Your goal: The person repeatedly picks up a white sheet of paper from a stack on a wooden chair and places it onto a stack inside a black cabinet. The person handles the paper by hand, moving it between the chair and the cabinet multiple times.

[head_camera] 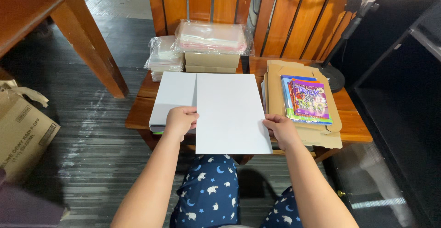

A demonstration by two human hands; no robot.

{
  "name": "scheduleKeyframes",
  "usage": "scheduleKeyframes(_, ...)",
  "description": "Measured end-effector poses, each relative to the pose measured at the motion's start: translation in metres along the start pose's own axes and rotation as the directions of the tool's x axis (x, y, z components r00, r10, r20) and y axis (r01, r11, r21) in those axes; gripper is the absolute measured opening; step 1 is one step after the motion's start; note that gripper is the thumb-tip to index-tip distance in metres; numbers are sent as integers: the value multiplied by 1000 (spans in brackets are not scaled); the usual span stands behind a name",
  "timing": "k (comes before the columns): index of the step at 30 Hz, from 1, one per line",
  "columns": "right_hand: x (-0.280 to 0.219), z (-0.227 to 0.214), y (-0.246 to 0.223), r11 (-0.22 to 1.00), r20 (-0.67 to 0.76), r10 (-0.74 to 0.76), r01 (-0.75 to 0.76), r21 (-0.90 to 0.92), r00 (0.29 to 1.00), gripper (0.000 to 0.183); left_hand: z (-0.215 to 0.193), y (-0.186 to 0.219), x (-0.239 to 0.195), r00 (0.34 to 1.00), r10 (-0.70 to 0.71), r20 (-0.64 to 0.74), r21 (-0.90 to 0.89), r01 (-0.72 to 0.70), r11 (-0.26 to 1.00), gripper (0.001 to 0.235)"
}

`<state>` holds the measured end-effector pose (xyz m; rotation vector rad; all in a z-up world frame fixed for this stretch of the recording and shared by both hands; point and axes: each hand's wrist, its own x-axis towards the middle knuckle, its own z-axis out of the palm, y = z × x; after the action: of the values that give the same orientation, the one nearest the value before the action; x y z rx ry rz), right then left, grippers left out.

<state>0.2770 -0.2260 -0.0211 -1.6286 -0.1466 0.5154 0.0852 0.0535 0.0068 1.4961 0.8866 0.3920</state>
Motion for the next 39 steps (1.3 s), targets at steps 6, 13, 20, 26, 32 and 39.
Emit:
scheduleKeyframes(6, -22, 8, -19, 991, 81, 24, -34, 127, 996, 49, 3, 5, -12, 997, -74, 32, -280, 80, 957, 45)
scheduleKeyframes(13, -7, -11, 3, 975, 131, 7, -36, 219, 991, 54, 5, 16, -22, 998, -31, 52, -434, 51, 900, 43)
scheduleKeyframes(20, -67, -45, -34, 944, 55, -17, -2, 329, 998, 52, 31, 67, -77, 976, 58, 209, -497, 55, 866, 43)
scheduleKeyframes(26, -114, -116, -60, 907, -123, -105, 146, 395, 987, 56, 89, 83, -86, 877, 153, 456, -594, 171, 786, 45)
scheduleKeyframes(32, -181, -172, -103, 893, -324, -160, 277, 356, 932, 57, 155, 108, -107, 779, 191, 597, -637, 316, 703, 35)
scheduleKeyframes(39, -255, -205, -169, 867, -455, -238, 399, 298, 858, 55, 209, 159, -156, 648, 368, 667, -686, 341, 642, 35)
